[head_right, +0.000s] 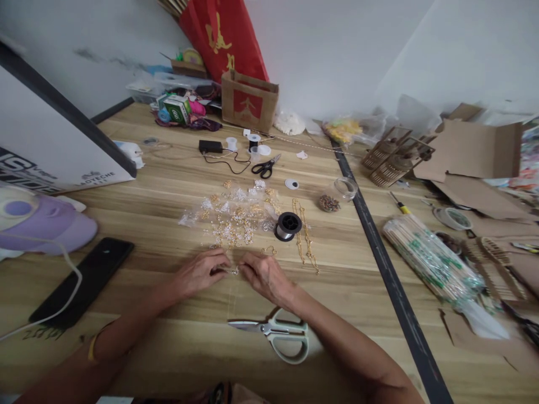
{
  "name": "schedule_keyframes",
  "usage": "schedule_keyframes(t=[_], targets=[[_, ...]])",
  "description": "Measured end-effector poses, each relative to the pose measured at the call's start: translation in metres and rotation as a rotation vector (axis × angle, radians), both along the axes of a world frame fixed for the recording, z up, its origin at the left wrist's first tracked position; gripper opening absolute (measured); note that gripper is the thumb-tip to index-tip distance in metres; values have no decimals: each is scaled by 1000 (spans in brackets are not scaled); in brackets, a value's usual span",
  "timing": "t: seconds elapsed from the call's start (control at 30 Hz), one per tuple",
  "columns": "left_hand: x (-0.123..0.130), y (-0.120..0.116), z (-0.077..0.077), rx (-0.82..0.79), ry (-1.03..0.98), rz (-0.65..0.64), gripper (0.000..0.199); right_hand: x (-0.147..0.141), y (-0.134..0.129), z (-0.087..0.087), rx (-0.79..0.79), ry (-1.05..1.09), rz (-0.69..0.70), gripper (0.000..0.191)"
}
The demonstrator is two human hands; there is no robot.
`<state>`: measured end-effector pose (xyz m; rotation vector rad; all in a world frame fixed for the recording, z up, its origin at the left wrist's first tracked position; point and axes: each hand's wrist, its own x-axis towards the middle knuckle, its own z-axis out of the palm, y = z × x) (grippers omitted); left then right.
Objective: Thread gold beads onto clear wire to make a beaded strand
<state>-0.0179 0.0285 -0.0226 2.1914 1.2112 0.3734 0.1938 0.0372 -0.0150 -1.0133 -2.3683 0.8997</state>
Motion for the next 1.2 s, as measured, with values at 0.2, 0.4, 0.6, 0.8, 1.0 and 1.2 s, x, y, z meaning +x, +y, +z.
schedule_keyframes(t=[0.2, 0.4, 0.6, 0.8, 1.0, 1.2], targets=[[-3, -2, 4, -10, 116, -46, 15, 1, 0, -1, 9, 5, -3, 13], [-4, -2, 13, -33, 187, -69, 16, 0, 1, 2, -1, 1, -1, 13], [-14, -1, 11, -56, 216, -122, 15, -1, 1, 0, -12, -16, 2, 13], [-25, 0, 7, -86, 225, -140, 12, -2, 0, -4, -8, 4, 17, 13], [-25, 0, 16, -163, 187, -118, 13, -2, -1, -4, 0, 20, 34, 14], [-26, 0, 17, -149, 174, -117, 13, -4, -3, -2, 3, 16, 49, 14]])
